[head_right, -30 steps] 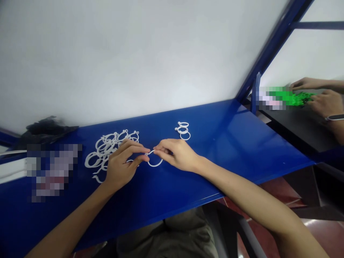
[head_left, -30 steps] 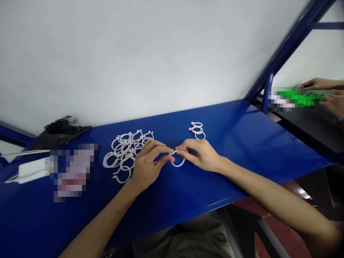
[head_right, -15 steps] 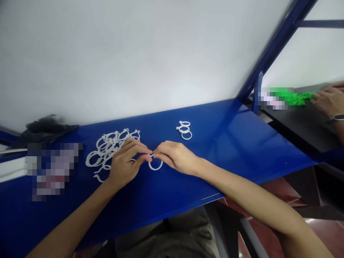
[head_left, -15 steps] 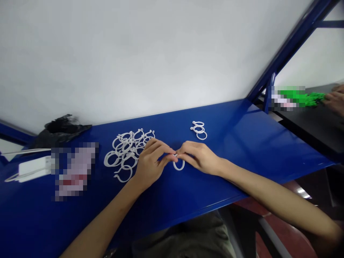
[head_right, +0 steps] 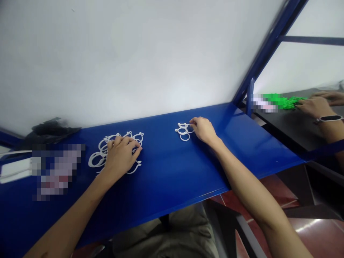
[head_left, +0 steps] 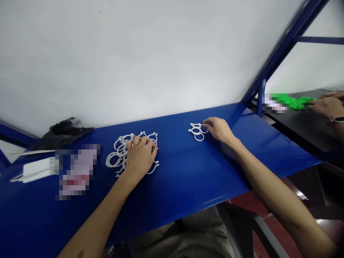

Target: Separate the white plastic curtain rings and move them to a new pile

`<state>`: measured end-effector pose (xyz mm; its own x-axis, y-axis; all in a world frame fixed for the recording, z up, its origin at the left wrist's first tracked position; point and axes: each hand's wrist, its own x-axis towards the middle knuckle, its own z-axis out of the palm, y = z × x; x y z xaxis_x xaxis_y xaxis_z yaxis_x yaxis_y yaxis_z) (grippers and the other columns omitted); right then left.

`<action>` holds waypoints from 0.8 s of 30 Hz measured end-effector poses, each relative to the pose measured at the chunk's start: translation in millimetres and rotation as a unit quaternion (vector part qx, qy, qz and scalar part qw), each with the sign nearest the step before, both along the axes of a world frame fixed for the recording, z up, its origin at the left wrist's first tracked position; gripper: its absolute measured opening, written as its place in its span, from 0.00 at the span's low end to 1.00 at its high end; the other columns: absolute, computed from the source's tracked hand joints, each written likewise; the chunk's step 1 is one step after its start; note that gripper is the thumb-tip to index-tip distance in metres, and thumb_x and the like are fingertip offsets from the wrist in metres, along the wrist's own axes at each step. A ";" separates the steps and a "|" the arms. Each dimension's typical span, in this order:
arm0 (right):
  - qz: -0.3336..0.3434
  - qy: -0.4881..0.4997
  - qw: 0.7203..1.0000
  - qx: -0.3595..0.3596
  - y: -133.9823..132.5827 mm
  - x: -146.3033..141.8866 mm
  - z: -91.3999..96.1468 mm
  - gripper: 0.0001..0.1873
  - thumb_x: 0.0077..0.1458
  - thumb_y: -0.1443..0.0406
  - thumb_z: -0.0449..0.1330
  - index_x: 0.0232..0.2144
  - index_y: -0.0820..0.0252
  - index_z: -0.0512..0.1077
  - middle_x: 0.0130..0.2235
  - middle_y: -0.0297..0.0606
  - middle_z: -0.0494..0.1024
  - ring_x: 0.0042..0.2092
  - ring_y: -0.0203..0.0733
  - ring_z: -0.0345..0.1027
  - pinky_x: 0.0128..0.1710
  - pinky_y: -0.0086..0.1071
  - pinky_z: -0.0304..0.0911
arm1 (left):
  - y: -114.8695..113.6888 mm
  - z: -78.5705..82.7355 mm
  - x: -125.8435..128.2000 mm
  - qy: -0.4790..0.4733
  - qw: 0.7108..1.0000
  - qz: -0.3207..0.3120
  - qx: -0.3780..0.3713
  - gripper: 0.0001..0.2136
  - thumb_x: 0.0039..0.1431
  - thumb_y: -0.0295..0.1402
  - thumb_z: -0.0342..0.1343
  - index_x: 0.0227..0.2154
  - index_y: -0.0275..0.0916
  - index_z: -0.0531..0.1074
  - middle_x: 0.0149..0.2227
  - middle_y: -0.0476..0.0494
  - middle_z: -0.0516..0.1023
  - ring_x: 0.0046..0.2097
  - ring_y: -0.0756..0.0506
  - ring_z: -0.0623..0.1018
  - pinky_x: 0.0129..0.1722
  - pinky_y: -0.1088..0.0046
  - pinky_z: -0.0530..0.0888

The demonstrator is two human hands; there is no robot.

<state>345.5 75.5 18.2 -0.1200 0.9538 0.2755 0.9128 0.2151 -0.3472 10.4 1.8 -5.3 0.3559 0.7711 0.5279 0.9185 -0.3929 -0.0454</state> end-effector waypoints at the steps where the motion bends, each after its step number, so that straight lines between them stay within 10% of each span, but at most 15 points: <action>1: -0.007 0.001 1.000 -0.013 0.2 0.9 0.2 0.11 0.60 0.66 0.58 0.43 0.60 0.77 0.39 0.42 0.81 0.40 0.45 0.74 0.40 0.34 0.64 | -0.9 0.9 1.7 -0.002 1.000 -0.008 0.004 0.06 0.61 0.34 0.56 0.29 0.42 0.74 0.36 0.40 0.76 0.43 0.36 0.71 0.43 0.54 0.66; 11: -0.039 -0.012 0.998 -0.049 -1.2 -2.0 0.5 0.12 0.61 0.60 0.57 0.41 0.58 0.77 0.38 0.39 0.82 0.39 0.44 0.75 0.39 0.34 0.65 | -16.9 23.7 26.3 -0.087 0.994 -0.053 0.045 0.03 0.63 0.31 0.54 0.32 0.40 0.69 0.37 0.44 0.74 0.41 0.42 0.68 0.42 0.62 0.65; 17: -0.045 -0.025 0.994 0.094 -8.3 -11.1 2.8 0.14 0.62 0.60 0.57 0.44 0.62 0.76 0.44 0.48 0.79 0.47 0.54 0.69 0.45 0.44 0.65 | -18.1 23.9 28.7 -0.099 0.979 -0.141 0.108 0.02 0.62 0.29 0.58 0.37 0.41 0.72 0.38 0.44 0.72 0.43 0.43 0.69 0.44 0.64 0.69; 20: 0.055 0.045 0.987 0.145 -22.4 -29.1 8.7 0.14 0.63 0.59 0.56 0.44 0.61 0.75 0.43 0.46 0.78 0.47 0.52 0.68 0.49 0.46 0.64 | -17.4 21.6 28.2 -0.096 0.975 -0.158 0.124 0.04 0.61 0.28 0.58 0.38 0.42 0.74 0.39 0.45 0.71 0.43 0.44 0.68 0.42 0.66 0.70; 24: 0.235 0.200 0.951 0.020 -49.9 -60.1 13.1 0.16 0.64 0.56 0.57 0.48 0.59 0.72 0.40 0.39 0.79 0.40 0.41 0.72 0.41 0.36 0.68 | -18.8 21.6 28.0 -0.056 0.969 -0.189 0.146 0.07 0.61 0.25 0.57 0.37 0.44 0.75 0.39 0.46 0.71 0.43 0.45 0.68 0.42 0.67 0.70</action>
